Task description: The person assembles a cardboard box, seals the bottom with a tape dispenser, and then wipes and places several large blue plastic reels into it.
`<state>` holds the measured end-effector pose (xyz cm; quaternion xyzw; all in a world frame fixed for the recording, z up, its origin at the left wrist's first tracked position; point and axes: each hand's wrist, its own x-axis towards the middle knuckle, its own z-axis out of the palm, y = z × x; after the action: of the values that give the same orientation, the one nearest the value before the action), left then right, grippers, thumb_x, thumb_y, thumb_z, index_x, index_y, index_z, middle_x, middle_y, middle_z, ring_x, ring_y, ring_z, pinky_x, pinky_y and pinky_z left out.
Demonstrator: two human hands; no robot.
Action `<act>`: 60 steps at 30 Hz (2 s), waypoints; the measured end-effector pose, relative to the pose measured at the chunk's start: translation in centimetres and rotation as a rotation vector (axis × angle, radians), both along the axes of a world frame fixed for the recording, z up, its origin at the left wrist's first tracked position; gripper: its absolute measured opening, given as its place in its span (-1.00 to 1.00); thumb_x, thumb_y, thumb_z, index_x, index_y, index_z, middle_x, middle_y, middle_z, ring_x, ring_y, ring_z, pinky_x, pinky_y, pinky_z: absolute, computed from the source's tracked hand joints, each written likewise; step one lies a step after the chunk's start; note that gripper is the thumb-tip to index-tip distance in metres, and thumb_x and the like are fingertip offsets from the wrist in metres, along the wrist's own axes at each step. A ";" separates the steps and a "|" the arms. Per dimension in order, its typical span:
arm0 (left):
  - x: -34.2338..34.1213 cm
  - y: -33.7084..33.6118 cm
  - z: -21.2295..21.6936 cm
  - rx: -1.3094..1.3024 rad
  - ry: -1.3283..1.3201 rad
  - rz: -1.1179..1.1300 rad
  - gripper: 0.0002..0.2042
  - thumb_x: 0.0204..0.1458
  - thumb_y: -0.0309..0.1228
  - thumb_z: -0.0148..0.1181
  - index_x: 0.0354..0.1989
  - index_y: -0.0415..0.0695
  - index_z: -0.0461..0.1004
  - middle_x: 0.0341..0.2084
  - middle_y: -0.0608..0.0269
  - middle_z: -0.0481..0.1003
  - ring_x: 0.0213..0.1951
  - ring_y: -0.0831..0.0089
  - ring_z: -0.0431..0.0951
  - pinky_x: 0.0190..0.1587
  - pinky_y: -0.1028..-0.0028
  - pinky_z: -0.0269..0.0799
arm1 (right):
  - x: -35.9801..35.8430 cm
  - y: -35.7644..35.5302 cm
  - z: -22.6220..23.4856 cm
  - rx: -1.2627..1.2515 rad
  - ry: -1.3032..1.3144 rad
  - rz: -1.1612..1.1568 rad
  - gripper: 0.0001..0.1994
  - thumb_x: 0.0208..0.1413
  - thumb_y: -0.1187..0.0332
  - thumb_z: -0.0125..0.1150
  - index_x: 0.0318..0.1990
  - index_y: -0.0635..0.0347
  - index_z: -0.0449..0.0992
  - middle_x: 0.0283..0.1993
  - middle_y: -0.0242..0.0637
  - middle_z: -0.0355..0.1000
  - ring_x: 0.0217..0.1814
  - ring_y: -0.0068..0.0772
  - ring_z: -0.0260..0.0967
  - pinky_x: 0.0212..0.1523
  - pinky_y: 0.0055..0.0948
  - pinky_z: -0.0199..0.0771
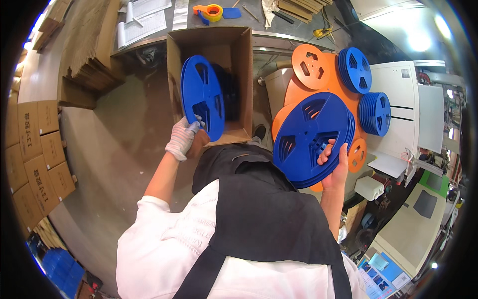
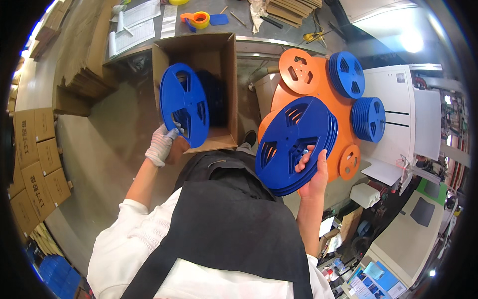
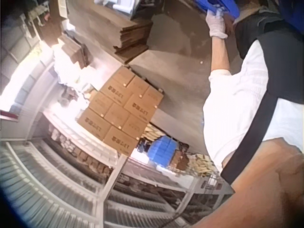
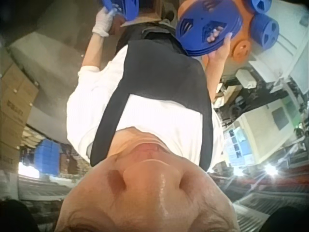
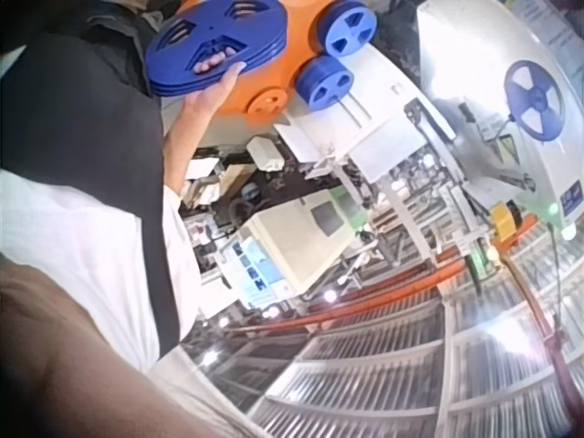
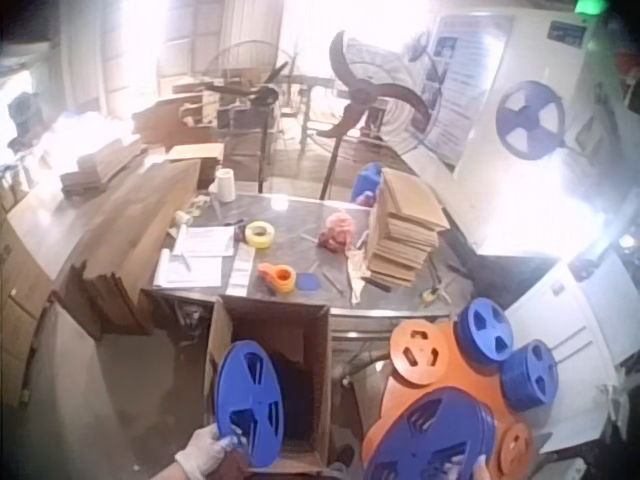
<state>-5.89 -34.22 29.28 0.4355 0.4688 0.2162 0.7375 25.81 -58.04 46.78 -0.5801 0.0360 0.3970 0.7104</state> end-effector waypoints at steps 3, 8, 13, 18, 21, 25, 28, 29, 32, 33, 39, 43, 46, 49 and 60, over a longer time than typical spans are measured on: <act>0.7 -0.1 -3.7 0.022 0.082 0.002 -0.84 0.08 -0.53 0.06 -0.17 -0.20 0.49 -0.37 0.25 0.53 -0.32 0.53 0.49 -0.16 0.52 0.40 | -0.2 -0.2 0.0 0.009 -0.018 0.018 -0.59 0.31 0.00 -0.12 -0.10 0.22 0.35 -0.51 -0.38 0.26 -0.54 -0.56 0.20 -0.51 -0.55 0.26; 4.5 -0.4 -6.6 0.091 0.225 -0.147 -0.74 0.05 -0.38 0.16 -0.11 -0.22 0.47 -0.28 0.15 0.56 -0.25 0.45 0.51 -0.12 0.46 0.39 | -0.7 -0.4 -0.3 -0.004 -0.018 0.027 -0.59 0.31 0.00 -0.15 -0.10 0.22 0.35 -0.52 -0.41 0.20 -0.55 -0.59 0.12 -0.51 -0.56 0.19; 9.4 -0.7 -14.2 0.258 0.408 -0.335 -0.40 0.02 -0.38 0.24 0.25 -0.21 0.19 -0.08 -0.02 0.49 -0.06 0.37 0.50 -0.02 0.47 0.38 | -0.9 -0.8 -0.4 0.119 0.043 0.052 -0.55 0.31 -0.04 -0.19 -0.11 0.23 0.35 -0.54 -0.44 0.13 -0.59 -0.62 0.05 -0.57 -0.60 0.11; 9.4 -1.0 -6.2 -0.031 0.085 -0.199 -0.27 0.00 -0.38 0.30 0.32 -0.26 0.04 0.21 -0.03 0.23 0.19 0.21 0.31 0.17 0.36 0.28 | -0.6 -2.1 0.9 0.344 -0.013 0.071 -0.47 0.24 -0.16 -0.15 -0.12 0.22 0.33 -0.60 -0.46 0.07 -0.67 -0.65 -0.03 -0.66 -0.63 0.04; 7.3 -1.6 -3.1 -0.444 -0.084 -0.097 -0.24 -0.05 -0.40 0.33 0.32 -0.27 0.04 0.19 -0.03 0.24 0.23 0.19 0.24 0.24 0.31 0.19 | 0.4 -2.9 1.8 0.487 0.008 0.044 -0.46 0.20 -0.18 -0.07 -0.14 0.22 0.31 -0.62 -0.49 0.04 -0.70 -0.67 -0.06 -0.68 -0.64 0.01; 1.9 -6.3 -12.8 -0.815 -0.314 -0.206 -0.45 -0.08 -0.33 0.34 0.04 -0.24 0.22 0.03 0.00 0.33 0.14 0.21 0.30 0.08 0.40 0.26 | 0.9 -2.9 2.6 0.684 0.112 0.052 -0.57 0.20 -0.05 0.05 -0.16 0.18 0.23 -0.65 -0.53 0.02 -0.73 -0.71 -0.05 -0.69 -0.65 -0.01; 1.9 -6.4 -10.4 -0.884 -0.399 -0.414 -0.72 -0.01 -0.31 0.28 -0.25 -0.22 0.39 -0.10 0.07 0.42 0.02 0.28 0.40 -0.06 0.50 0.36 | 0.8 -3.0 2.4 0.805 0.170 0.073 -0.63 0.22 0.02 0.07 -0.18 0.15 0.21 -0.67 -0.54 0.00 -0.75 -0.72 -0.06 -0.71 -0.67 -0.04; 1.8 -5.5 -8.3 -0.849 -0.469 -0.420 -0.69 -0.02 -0.29 0.29 -0.21 -0.21 0.39 -0.11 0.10 0.42 0.00 0.30 0.41 -0.04 0.49 0.37 | 0.7 -2.8 2.3 0.844 0.196 0.083 -0.64 0.23 0.04 0.07 -0.19 0.15 0.20 -0.68 -0.53 0.00 -0.76 -0.73 -0.06 -0.72 -0.67 -0.05; 1.5 -2.3 -3.2 -0.695 -0.670 -0.227 -0.48 -0.06 -0.22 0.36 0.06 -0.15 0.35 -0.11 0.23 0.43 -0.06 0.40 0.45 0.04 0.46 0.37 | 0.3 -1.8 2.4 0.902 0.274 0.088 -0.67 0.24 0.07 0.06 -0.20 0.15 0.20 -0.69 -0.53 0.00 -0.77 -0.73 -0.07 -0.74 -0.67 -0.07; 1.7 -1.6 -0.8 -0.495 -0.538 -0.027 -0.49 -0.02 -0.22 0.33 0.08 -0.15 0.34 -0.09 0.24 0.43 -0.04 0.40 0.45 0.07 0.46 0.36 | 0.2 -1.4 2.2 0.912 0.300 0.080 -0.67 0.24 0.08 0.07 -0.20 0.16 0.20 -0.69 -0.53 0.00 -0.77 -0.73 -0.07 -0.74 -0.67 -0.06; 5.2 0.2 8.4 0.236 -0.335 0.181 -0.60 0.17 -0.34 0.10 0.17 -0.17 0.29 0.01 0.20 0.43 0.09 0.39 0.39 0.22 0.40 0.19 | -0.4 0.9 2.6 0.903 0.378 0.042 -0.70 0.22 0.15 0.10 -0.21 0.18 0.20 -0.68 -0.53 0.01 -0.77 -0.72 -0.06 -0.74 -0.68 -0.02; 6.6 -2.1 11.7 0.443 -0.369 -0.321 -0.51 -0.03 -0.50 0.19 0.15 -0.12 0.33 0.03 0.18 0.44 0.11 0.26 0.42 0.20 0.33 0.24 | -0.5 1.8 3.0 0.888 0.413 0.038 -0.70 0.22 0.17 0.10 -0.21 0.19 0.20 -0.68 -0.52 0.02 -0.76 -0.71 -0.03 -0.73 -0.66 0.00; 8.1 -2.2 12.9 1.379 -0.127 -0.881 -0.46 -0.22 -0.40 0.26 0.06 -0.06 0.38 0.00 0.16 0.42 0.14 0.12 0.35 0.25 -0.03 0.13 | -0.3 1.9 3.3 0.899 0.433 0.084 -0.70 0.22 0.17 0.10 -0.20 0.21 0.20 -0.68 -0.51 0.02 -0.75 -0.70 -0.02 -0.72 -0.66 0.00; 8.3 -2.5 11.8 1.459 -0.111 -0.825 -0.54 -0.22 -0.42 0.20 -0.02 -0.08 0.41 -0.06 0.12 0.42 0.10 0.06 0.36 0.23 -0.03 0.16 | -0.4 2.3 3.6 0.894 0.422 0.114 -0.68 0.22 0.16 0.10 -0.19 0.22 0.20 -0.67 -0.49 0.02 -0.74 -0.68 -0.01 -0.71 -0.65 0.02; 8.3 -1.9 10.1 1.274 -0.164 -0.827 -0.68 -0.09 -0.56 0.10 -0.10 -0.11 0.47 -0.15 0.09 0.48 -0.03 0.09 0.48 0.03 0.26 0.43 | 1.4 4.3 4.1 0.491 0.150 0.120 -0.39 0.23 -0.11 -0.07 0.04 0.38 0.28 -0.33 -0.23 0.36 -0.37 -0.39 0.31 -0.32 -0.42 0.39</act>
<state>2.41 -36.12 39.42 0.8994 -0.0039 0.1825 0.3972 27.24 -53.75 50.85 -0.3601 -0.0434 0.4772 0.8004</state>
